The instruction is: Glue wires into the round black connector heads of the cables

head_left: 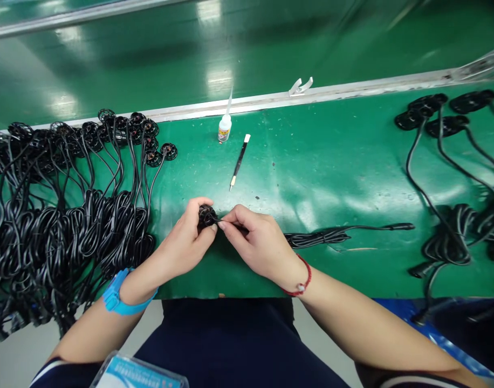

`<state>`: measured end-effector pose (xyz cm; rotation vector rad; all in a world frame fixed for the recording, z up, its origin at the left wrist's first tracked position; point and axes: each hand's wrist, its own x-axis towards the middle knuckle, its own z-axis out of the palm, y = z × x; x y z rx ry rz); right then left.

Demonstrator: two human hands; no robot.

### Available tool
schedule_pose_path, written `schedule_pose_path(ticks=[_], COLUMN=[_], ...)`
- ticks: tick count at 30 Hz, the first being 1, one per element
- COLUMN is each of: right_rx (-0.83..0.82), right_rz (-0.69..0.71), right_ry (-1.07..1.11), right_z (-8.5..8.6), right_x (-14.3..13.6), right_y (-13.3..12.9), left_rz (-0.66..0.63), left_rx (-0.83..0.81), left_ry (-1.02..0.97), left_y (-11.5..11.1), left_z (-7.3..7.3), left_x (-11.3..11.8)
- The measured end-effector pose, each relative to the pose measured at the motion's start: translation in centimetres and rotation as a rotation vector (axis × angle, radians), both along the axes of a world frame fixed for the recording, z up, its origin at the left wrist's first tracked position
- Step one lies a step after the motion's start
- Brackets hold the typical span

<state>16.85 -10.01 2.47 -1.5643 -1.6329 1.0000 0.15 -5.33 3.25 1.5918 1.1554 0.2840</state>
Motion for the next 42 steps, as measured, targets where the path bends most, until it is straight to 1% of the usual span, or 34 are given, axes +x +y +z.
schedule_pose_path(ticks=[3, 8, 14, 20, 24, 30, 34, 35, 39, 42], right_rx=[-0.015, -0.131, -0.216, -0.251, -0.281, -0.283, -0.269, -0.271, -0.271, -0.29], right_rz=[-0.005, 0.007, 0.02, 0.025, 0.054, 0.102, 0.236, 0.249, 0.233, 0.246], right_ry=[0.03, 0.08, 0.067, 0.086, 0.125, 0.028, 0.042, 0.04, 0.027, 0.104], right_z=[0.2, 0.6, 0.4, 0.6, 0.9, 1.1, 1.2, 1.3, 1.3, 1.4], right_x=[0.1, 0.2, 0.1, 0.2, 0.4, 0.8, 1.0, 1.0, 1.0, 1.2], right_y=[0.0, 0.2, 0.4, 0.7, 0.8, 0.8, 0.8, 0.7, 0.6, 0.7], left_rz=[-0.007, -0.067, -0.117, -0.144, -0.13, -0.112, -0.167, -0.181, -0.193, -0.209], left_rx=[0.017, 0.071, 0.089, 0.07, 0.089, 0.123, 0.104, 0.101, 0.071, 0.043], left_ry=[-0.007, 0.012, 0.039, 0.034, 0.026, 0.002, -0.018, -0.019, -0.033, -0.075], left_y=[-0.1, 0.0, 0.1, 0.2, 0.3, 0.5, 0.5, 0.5, 0.4, 0.4], left_z=[0.0, 0.2, 0.5, 0.7, 0.7, 0.4, 0.4, 0.5, 0.7, 0.8], left_x=[-0.1, -0.1, 0.1, -0.2, -0.3, -0.3, -0.5, -0.6, -0.7, -0.7])
